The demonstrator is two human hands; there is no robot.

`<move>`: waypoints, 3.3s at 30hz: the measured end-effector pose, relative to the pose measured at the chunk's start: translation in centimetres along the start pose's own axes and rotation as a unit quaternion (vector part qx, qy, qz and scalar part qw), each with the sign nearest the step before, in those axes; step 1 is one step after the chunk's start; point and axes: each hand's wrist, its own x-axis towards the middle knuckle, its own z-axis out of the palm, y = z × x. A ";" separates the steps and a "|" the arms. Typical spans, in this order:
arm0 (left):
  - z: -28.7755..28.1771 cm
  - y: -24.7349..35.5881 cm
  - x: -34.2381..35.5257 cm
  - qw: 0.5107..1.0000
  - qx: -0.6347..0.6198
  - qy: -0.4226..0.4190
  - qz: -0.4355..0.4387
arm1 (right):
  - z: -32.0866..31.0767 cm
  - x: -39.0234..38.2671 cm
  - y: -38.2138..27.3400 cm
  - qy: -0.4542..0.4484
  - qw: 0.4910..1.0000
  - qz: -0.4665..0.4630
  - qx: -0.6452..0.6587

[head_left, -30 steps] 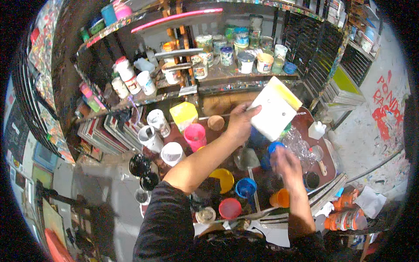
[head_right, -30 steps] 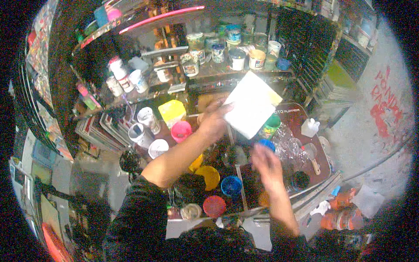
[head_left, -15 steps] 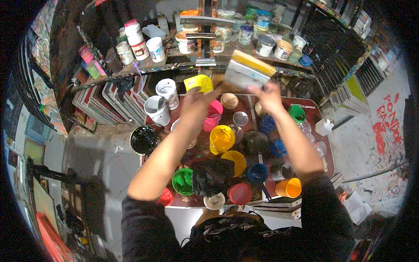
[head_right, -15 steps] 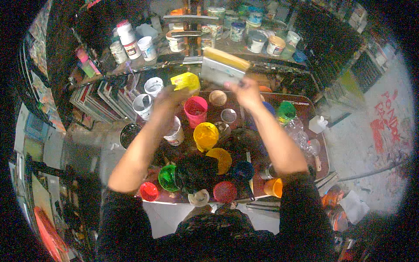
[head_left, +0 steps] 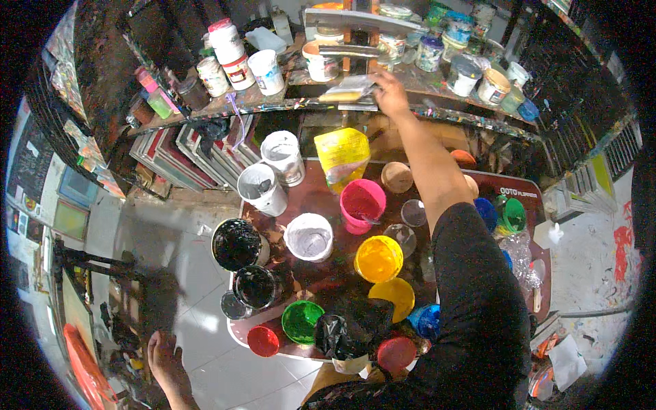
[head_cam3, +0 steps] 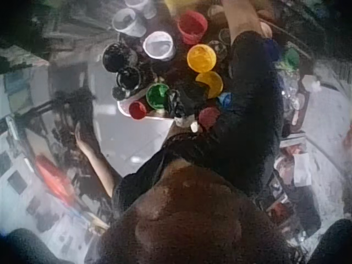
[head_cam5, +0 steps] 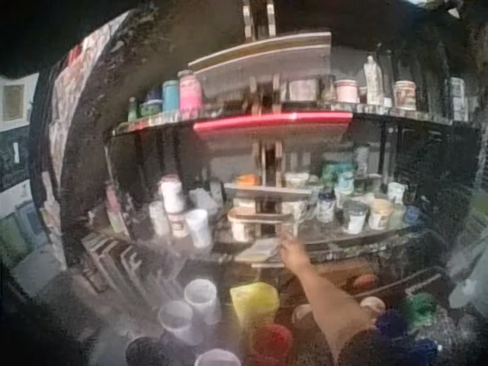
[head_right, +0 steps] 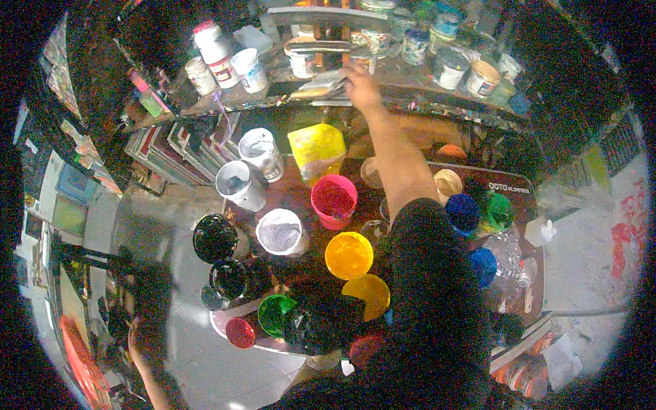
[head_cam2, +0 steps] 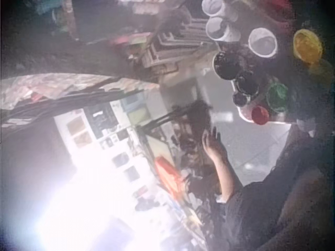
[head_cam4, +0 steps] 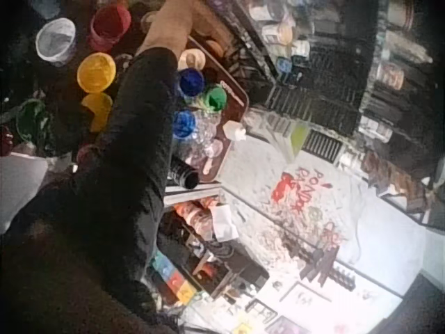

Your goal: The person prepares a screen printing frame by applying green ink with a squeegee. They move the frame on a workbench, spread the ink across the mesh, and then place the frame on a shelf.

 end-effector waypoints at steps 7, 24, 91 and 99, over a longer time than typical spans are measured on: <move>-4.6 -3.9 -0.5 0.993 0.045 0.112 -0.002 | -1.5 0.1 0.6 0.034 0.998 0.046 0.003; -9.7 -8.5 -1.1 0.985 -0.063 0.136 -0.079 | 1.2 -1.1 3.2 0.105 0.957 0.094 0.255; -40.8 -44.0 -60.3 0.753 0.462 0.273 -0.380 | -31.0 -28.2 -43.8 -0.337 0.901 0.025 0.273; -43.5 -56.6 -89.5 0.729 0.434 0.101 -0.519 | -21.3 -46.8 -80.5 -0.538 0.704 0.050 0.462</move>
